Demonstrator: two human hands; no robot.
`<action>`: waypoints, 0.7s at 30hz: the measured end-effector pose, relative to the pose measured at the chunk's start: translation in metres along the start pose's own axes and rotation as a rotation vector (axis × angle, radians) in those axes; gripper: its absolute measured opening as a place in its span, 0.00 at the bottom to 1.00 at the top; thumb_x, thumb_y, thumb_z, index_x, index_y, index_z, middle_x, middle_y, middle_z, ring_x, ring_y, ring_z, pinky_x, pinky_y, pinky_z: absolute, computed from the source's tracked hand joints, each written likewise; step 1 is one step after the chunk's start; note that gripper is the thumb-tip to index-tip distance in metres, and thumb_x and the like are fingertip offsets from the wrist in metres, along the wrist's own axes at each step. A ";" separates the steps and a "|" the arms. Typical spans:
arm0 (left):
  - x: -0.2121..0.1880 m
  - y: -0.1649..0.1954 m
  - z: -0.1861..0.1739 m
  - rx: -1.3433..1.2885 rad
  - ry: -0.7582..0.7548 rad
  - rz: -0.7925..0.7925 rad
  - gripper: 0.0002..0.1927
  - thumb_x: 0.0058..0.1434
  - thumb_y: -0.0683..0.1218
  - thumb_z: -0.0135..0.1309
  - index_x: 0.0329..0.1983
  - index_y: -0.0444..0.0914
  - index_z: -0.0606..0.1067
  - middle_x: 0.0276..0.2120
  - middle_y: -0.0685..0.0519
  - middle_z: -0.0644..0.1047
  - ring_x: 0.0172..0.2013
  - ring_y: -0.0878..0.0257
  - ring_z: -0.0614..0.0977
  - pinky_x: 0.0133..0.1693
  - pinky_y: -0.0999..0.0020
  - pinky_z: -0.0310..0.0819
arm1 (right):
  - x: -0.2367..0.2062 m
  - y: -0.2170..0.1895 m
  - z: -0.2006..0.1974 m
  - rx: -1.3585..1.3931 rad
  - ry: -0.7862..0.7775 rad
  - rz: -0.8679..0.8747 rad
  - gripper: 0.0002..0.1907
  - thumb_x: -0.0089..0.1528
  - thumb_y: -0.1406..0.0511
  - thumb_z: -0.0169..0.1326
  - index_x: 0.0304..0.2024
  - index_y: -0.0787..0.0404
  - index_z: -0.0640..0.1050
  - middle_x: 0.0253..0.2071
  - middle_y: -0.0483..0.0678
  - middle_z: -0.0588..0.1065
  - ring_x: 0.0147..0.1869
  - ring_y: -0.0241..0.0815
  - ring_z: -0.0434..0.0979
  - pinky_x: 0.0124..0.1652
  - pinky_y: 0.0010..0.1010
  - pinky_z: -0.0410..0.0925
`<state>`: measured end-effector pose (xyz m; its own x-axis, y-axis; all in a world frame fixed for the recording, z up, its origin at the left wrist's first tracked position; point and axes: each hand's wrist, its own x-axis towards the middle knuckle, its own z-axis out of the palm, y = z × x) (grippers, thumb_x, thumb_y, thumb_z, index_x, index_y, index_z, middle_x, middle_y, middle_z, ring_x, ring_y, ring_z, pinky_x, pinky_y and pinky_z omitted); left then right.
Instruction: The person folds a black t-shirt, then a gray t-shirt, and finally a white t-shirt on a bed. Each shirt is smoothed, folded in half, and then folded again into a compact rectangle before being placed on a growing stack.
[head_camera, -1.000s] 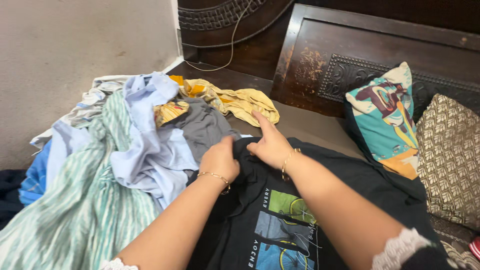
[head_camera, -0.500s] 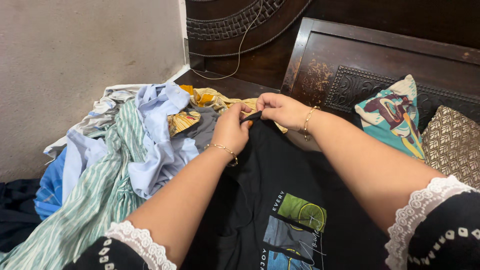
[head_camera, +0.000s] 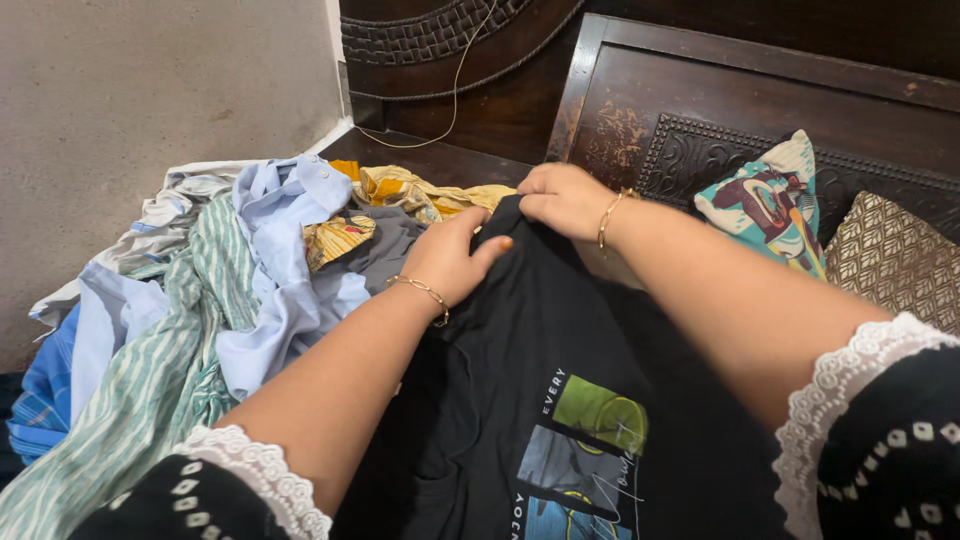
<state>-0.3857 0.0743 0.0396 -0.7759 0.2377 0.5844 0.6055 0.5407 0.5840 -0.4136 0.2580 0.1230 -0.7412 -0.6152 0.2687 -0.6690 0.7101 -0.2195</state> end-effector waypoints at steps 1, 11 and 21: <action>0.001 0.000 0.002 -0.011 -0.036 -0.048 0.17 0.58 0.53 0.62 0.45 0.40 0.76 0.38 0.42 0.81 0.42 0.43 0.81 0.42 0.52 0.74 | -0.002 0.001 0.007 0.282 -0.054 0.118 0.08 0.59 0.62 0.55 0.36 0.59 0.80 0.34 0.42 0.76 0.40 0.35 0.74 0.43 0.32 0.69; 0.003 -0.008 0.027 -0.598 -0.090 -0.129 0.15 0.54 0.32 0.44 0.42 0.36 0.76 0.37 0.50 0.80 0.41 0.61 0.81 0.46 0.69 0.75 | -0.038 0.025 0.057 0.599 -0.273 0.935 0.20 0.66 0.49 0.49 0.41 0.58 0.76 0.28 0.45 0.69 0.27 0.37 0.67 0.26 0.31 0.61; -0.045 0.007 0.033 -1.105 -0.361 -0.442 0.24 0.54 0.30 0.38 0.49 0.36 0.78 0.43 0.54 0.80 0.43 0.68 0.81 0.48 0.76 0.76 | -0.099 0.040 0.092 1.378 -0.104 0.825 0.10 0.63 0.64 0.52 0.43 0.63 0.80 0.39 0.48 0.82 0.38 0.37 0.82 0.40 0.29 0.75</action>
<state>-0.3525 0.0937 -0.0007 -0.8492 0.5115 0.1312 -0.0308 -0.2960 0.9547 -0.3725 0.3161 0.0014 -0.8690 -0.2998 -0.3937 0.3995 0.0445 -0.9157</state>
